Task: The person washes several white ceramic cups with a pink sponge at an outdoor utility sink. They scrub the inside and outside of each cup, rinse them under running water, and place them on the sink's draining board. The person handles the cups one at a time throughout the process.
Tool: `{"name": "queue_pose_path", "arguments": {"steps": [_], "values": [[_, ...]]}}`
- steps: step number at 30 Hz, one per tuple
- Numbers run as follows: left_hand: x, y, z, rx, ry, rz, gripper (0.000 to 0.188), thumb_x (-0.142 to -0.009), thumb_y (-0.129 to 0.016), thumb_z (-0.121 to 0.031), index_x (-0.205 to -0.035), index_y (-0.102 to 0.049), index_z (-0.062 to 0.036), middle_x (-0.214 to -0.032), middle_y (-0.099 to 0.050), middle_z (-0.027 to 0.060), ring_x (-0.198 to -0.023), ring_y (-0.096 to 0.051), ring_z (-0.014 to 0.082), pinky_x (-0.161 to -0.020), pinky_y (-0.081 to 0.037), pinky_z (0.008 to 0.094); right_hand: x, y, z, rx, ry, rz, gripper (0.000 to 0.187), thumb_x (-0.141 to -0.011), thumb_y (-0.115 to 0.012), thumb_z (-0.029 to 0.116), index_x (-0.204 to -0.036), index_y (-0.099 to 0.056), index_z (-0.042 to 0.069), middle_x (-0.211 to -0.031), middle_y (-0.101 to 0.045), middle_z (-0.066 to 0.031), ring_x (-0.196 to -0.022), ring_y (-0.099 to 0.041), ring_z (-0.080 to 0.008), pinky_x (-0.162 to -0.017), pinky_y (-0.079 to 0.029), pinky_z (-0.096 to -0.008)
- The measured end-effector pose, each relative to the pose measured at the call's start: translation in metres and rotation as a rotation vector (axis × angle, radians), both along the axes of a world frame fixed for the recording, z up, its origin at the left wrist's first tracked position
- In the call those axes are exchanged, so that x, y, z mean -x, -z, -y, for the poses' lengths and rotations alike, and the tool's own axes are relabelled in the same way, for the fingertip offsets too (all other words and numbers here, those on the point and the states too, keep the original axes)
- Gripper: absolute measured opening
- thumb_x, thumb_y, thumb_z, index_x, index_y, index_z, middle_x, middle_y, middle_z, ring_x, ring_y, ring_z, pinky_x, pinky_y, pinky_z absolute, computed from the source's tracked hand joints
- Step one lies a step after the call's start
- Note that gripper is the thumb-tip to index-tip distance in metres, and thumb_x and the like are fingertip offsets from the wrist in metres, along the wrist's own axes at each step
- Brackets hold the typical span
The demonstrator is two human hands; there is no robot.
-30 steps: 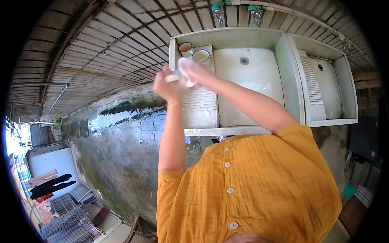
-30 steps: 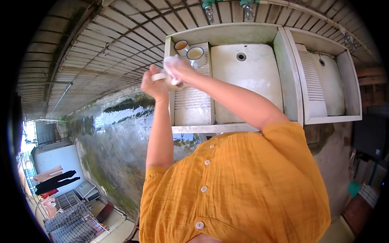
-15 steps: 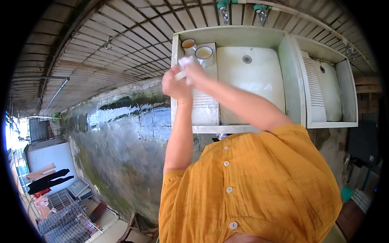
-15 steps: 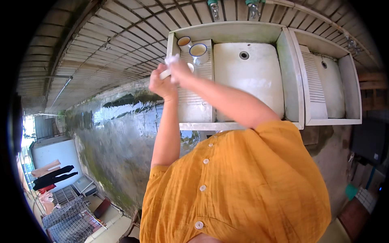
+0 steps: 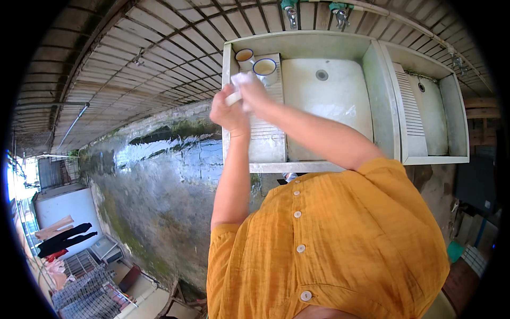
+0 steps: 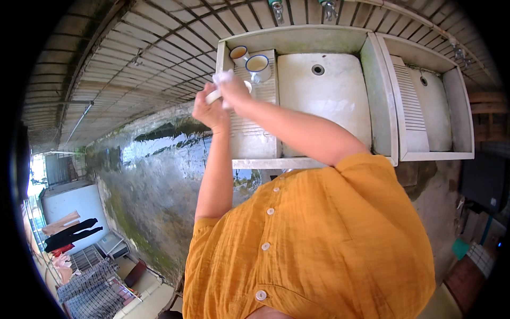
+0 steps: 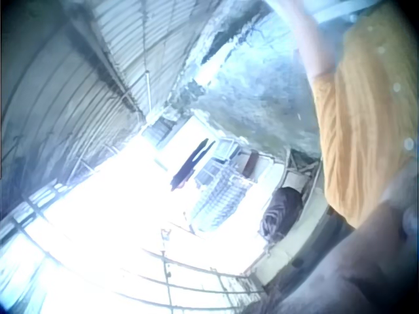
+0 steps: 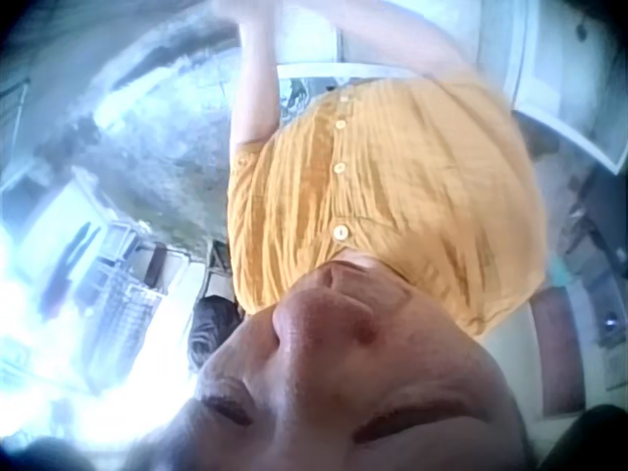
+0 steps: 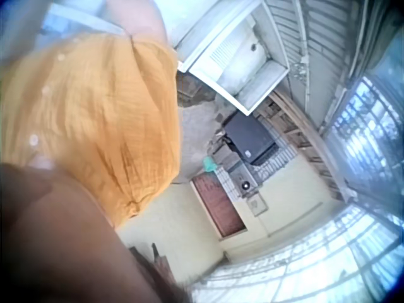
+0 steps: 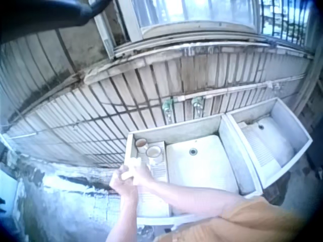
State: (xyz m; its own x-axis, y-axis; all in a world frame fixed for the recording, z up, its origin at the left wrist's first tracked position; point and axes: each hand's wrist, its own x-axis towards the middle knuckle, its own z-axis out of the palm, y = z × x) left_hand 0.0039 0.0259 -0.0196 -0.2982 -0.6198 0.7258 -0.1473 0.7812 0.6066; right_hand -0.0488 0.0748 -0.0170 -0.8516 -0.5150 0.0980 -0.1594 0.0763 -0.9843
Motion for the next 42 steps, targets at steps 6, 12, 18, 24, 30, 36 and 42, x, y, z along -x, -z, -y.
{"name": "queue_pose_path", "arguments": {"steps": [6,12,18,24,30,36,42], "values": [[-0.002,-0.008,0.035,-1.048,0.251,-0.289,0.030,-0.089,-0.064,-0.021,-0.066,-0.054,-0.0042,-0.061,-0.061,0.0078,-0.049,-0.052,0.0128,-0.045,-0.042,0.0272,-0.025,-0.013,-0.012,-0.110,0.023,-0.562,0.007,-0.078,-0.058,0.015,-0.077,-0.062,0.009,-0.074,-0.062,-0.0156,-0.068,-0.061,-0.0320,-0.059,-0.047,-0.0419],[-0.018,-0.016,0.062,-1.360,0.440,0.050,0.023,-0.089,-0.064,-0.022,-0.089,-0.049,-0.0044,-0.070,-0.061,0.0086,-0.060,-0.059,0.0161,-0.054,-0.051,0.0291,0.015,-0.010,-0.063,-0.045,-0.582,-1.468,0.015,-0.076,-0.063,0.028,-0.081,-0.061,0.015,-0.081,-0.060,-0.0030,-0.084,-0.058,-0.0197,-0.074,-0.044,-0.0345],[-0.030,0.005,0.071,-1.496,0.505,-0.074,0.019,-0.090,-0.062,-0.020,-0.089,-0.048,-0.0069,-0.069,-0.057,0.0058,-0.060,-0.057,0.0157,-0.053,-0.052,0.0315,0.051,-0.033,-0.072,0.082,-0.698,-1.104,0.020,-0.082,-0.060,0.024,-0.095,-0.060,0.009,-0.102,-0.061,-0.0062,-0.095,-0.057,-0.0226,-0.082,-0.044,-0.0375],[-0.018,0.007,0.044,-1.398,0.431,-0.166,0.021,-0.089,-0.065,-0.022,-0.084,-0.052,-0.0064,-0.074,-0.059,0.0053,-0.061,-0.056,0.0145,-0.053,-0.051,0.0312,-0.002,-0.032,-0.068,0.021,-0.421,-1.055,0.028,-0.080,-0.060,0.016,-0.104,-0.054,0.005,-0.089,-0.057,-0.0092,-0.086,-0.058,-0.0263,-0.079,-0.048,-0.0401],[-0.017,0.008,0.043,-1.358,0.463,-0.186,0.023,-0.089,-0.065,-0.022,-0.076,-0.053,-0.0080,-0.069,-0.060,0.0054,-0.057,-0.057,0.0148,-0.050,-0.048,0.0291,-0.020,-0.022,-0.056,-0.265,-0.330,-1.101,0.015,-0.075,-0.062,0.014,-0.079,-0.061,0.000,-0.089,-0.060,-0.0138,-0.087,-0.060,-0.0287,-0.073,-0.049,-0.0407],[-0.022,-0.010,0.040,-1.347,0.515,-0.052,0.029,-0.089,-0.064,-0.026,-0.068,-0.052,-0.0091,-0.062,-0.059,0.0057,-0.059,-0.061,0.0181,-0.056,-0.052,0.0316,-0.018,-0.024,-0.059,-0.302,-1.020,-0.551,0.036,-0.069,-0.070,0.019,-0.088,-0.059,-0.009,-0.102,-0.056,-0.0221,-0.106,-0.050,-0.0372,-0.090,-0.042,-0.0445],[-0.028,-0.004,0.035,-1.365,0.532,-0.061,0.030,-0.089,-0.064,-0.027,-0.066,-0.053,-0.0098,-0.061,-0.059,0.0055,-0.063,-0.061,0.0199,-0.061,-0.054,0.0348,-0.032,-0.003,-0.052,-0.468,-0.674,-1.307,0.045,-0.072,-0.066,0.019,-0.105,-0.057,-0.010,-0.113,-0.056,-0.0239,-0.111,-0.051,-0.0352,-0.096,-0.041,-0.0401]]}}
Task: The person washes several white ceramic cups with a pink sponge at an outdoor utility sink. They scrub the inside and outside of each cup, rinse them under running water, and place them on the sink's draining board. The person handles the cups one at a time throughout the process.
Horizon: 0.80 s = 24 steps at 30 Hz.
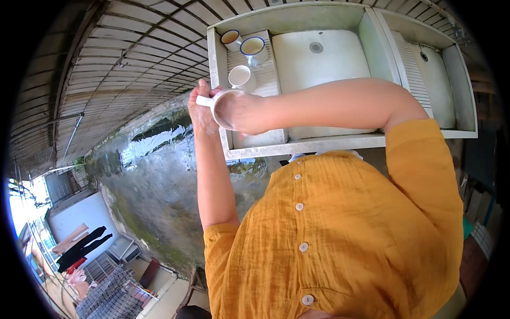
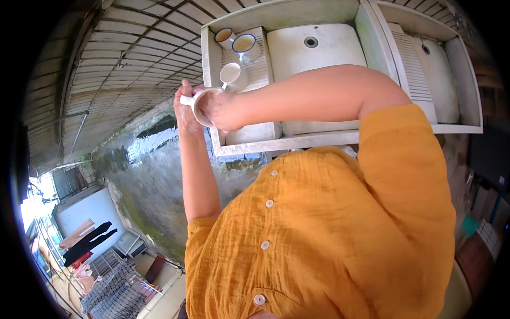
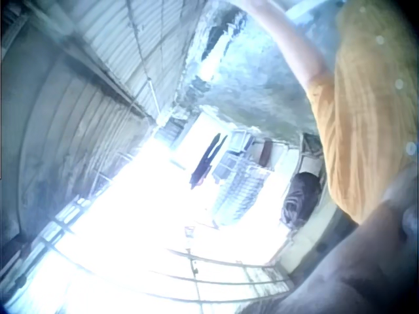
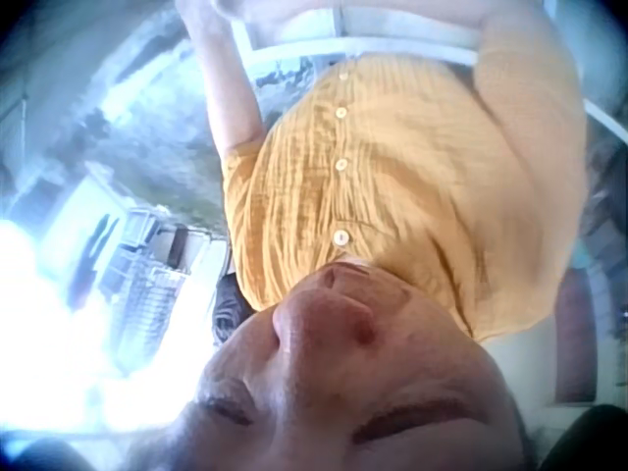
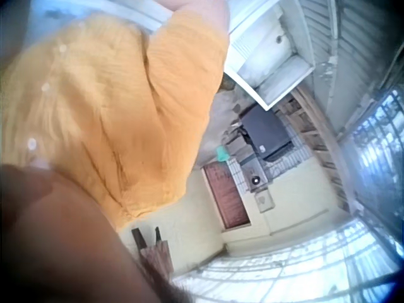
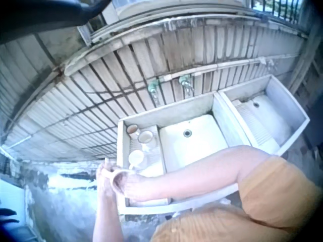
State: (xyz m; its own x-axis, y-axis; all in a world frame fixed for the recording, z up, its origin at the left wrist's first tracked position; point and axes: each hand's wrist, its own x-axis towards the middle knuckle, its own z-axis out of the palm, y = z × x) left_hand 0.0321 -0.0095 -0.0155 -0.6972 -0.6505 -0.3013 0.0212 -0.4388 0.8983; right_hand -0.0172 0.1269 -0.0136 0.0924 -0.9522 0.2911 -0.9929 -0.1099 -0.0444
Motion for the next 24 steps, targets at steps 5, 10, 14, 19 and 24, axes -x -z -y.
{"name": "queue_pose_path", "arguments": {"steps": [5,10,14,19,24], "values": [[-0.001,-0.011,0.008,0.017,-0.038,-0.107,0.027,-0.089,-0.064,-0.024,-0.072,-0.050,-0.0081,-0.060,-0.056,0.0068,-0.060,-0.061,0.0199,-0.054,-0.055,0.0332,-0.023,0.022,0.035,-0.160,0.232,0.132,0.039,-0.073,-0.063,0.016,-0.104,-0.060,-0.007,-0.116,-0.057,-0.0209,-0.106,-0.057,-0.0248,-0.090,-0.045,-0.0352],[-0.015,-0.008,0.014,0.064,-0.089,0.033,0.027,-0.089,-0.063,-0.026,-0.078,-0.049,-0.0065,-0.062,-0.057,0.0083,-0.057,-0.061,0.0197,-0.052,-0.055,0.0330,-0.018,-0.029,0.012,-0.402,0.052,0.613,0.033,-0.074,-0.063,0.018,-0.098,-0.064,-0.004,-0.109,-0.060,-0.0185,-0.101,-0.058,-0.0242,-0.086,-0.046,-0.0358],[-0.011,-0.018,0.011,0.075,-0.095,-0.040,0.024,-0.090,-0.063,-0.023,-0.078,-0.049,-0.0067,-0.064,-0.058,0.0085,-0.060,-0.062,0.0213,-0.053,-0.055,0.0338,-0.019,-0.006,0.016,0.188,0.186,0.114,0.028,-0.075,-0.062,0.020,-0.091,-0.066,-0.002,-0.096,-0.064,-0.0145,-0.094,-0.061,-0.0270,-0.085,-0.046,-0.0376],[-0.010,-0.014,0.009,0.077,-0.137,0.092,0.024,-0.088,-0.065,-0.024,-0.080,-0.051,-0.0062,-0.065,-0.058,0.0079,-0.059,-0.061,0.0203,-0.054,-0.055,0.0327,-0.009,-0.019,0.025,-0.318,0.078,0.328,0.032,-0.075,-0.065,0.028,-0.083,-0.066,-0.002,-0.087,-0.065,-0.0152,-0.086,-0.064,-0.0278,-0.077,-0.049,-0.0394],[-0.011,-0.011,0.013,-0.014,-0.171,0.072,0.025,-0.087,-0.067,-0.024,-0.084,-0.049,-0.0066,-0.068,-0.055,0.0049,-0.058,-0.057,0.0168,-0.051,-0.052,0.0309,-0.003,-0.051,-0.008,-0.129,0.213,0.686,0.034,-0.079,-0.066,0.030,-0.084,-0.061,-0.003,-0.079,-0.064,-0.0157,-0.072,-0.063,-0.0326,-0.066,-0.051,-0.0427]]}}
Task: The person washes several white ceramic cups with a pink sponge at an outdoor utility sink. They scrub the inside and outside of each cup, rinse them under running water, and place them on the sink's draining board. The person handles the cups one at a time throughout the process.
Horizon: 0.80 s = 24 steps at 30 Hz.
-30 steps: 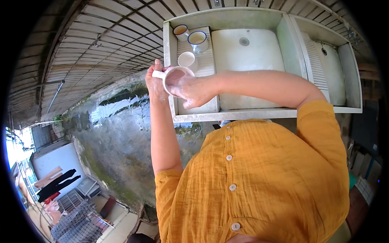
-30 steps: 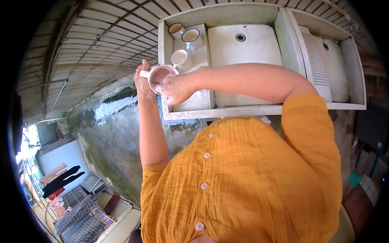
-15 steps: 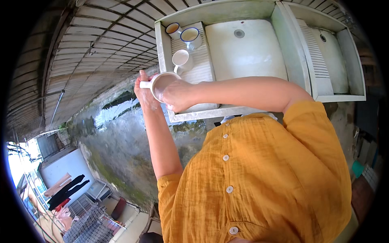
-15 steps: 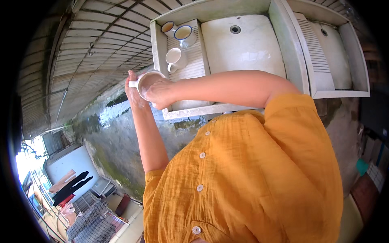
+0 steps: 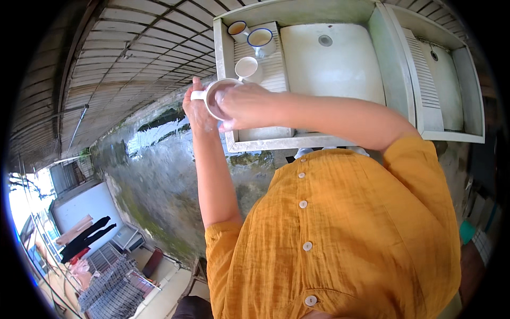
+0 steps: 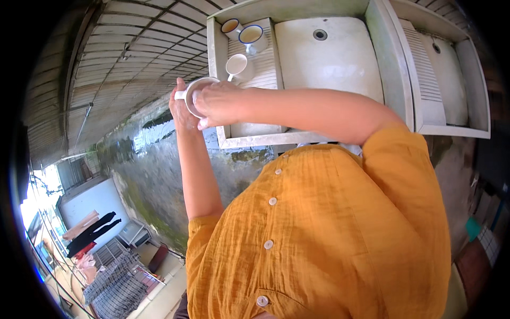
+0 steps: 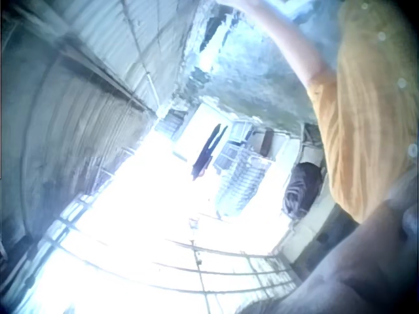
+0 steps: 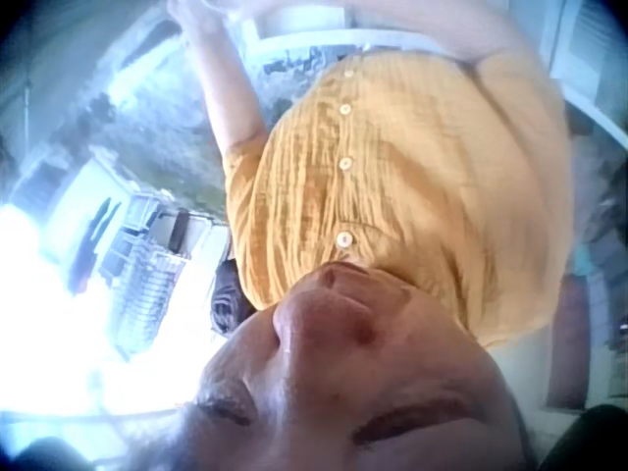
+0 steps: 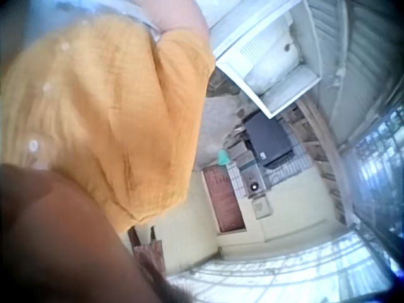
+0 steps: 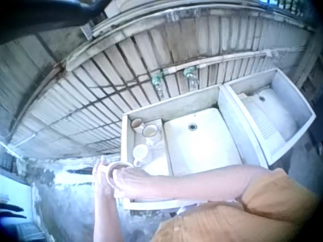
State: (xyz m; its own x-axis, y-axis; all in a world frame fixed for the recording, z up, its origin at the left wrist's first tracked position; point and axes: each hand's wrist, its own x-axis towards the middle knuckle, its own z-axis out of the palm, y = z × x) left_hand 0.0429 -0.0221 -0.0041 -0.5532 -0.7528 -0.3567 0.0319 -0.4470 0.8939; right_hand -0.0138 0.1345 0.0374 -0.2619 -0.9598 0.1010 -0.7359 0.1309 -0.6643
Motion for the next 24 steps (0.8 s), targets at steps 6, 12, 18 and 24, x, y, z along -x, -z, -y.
{"name": "queue_pose_path", "arguments": {"steps": [6,12,18,24], "values": [[0.008,-0.004,-0.019,0.019,0.141,-0.008,0.027,-0.087,-0.067,-0.026,-0.077,-0.051,-0.0072,-0.064,-0.056,0.0057,-0.063,-0.060,0.0192,-0.054,-0.053,0.0335,0.012,0.023,-0.013,0.024,-0.434,0.148,0.035,-0.080,-0.066,0.026,-0.092,-0.059,-0.006,-0.085,-0.064,-0.0186,-0.086,-0.062,-0.0333,-0.079,-0.049,-0.0427],[0.019,0.012,-0.019,0.055,0.185,-0.022,0.028,-0.088,-0.066,-0.027,-0.073,-0.052,-0.0088,-0.064,-0.058,0.0061,-0.066,-0.061,0.0191,-0.061,-0.053,0.0326,0.006,0.073,0.002,0.360,-0.049,-0.667,0.038,-0.071,-0.067,0.022,-0.099,-0.064,-0.003,-0.090,-0.065,-0.0155,-0.105,-0.054,-0.0353,-0.097,-0.038,-0.0439],[0.011,0.002,-0.019,0.092,0.245,0.051,0.027,-0.089,-0.064,-0.028,-0.080,-0.051,-0.0066,-0.064,-0.057,0.0069,-0.062,-0.060,0.0180,-0.058,-0.053,0.0308,-0.003,0.041,0.021,-0.153,-0.179,-0.348,0.021,-0.067,-0.064,0.020,-0.077,-0.069,0.002,-0.089,-0.065,-0.0145,-0.100,-0.056,-0.0339,-0.088,-0.044,-0.0408],[0.013,-0.007,-0.016,0.117,0.111,-0.022,0.029,-0.089,-0.064,-0.028,-0.082,-0.049,-0.0045,-0.068,-0.058,0.0077,-0.061,-0.060,0.0181,-0.055,-0.053,0.0306,-0.005,0.064,0.022,0.326,0.030,-0.524,0.035,-0.067,-0.065,0.021,-0.094,-0.065,-0.001,-0.102,-0.063,-0.0167,-0.101,-0.056,-0.0318,-0.090,-0.044,-0.0393]]}}
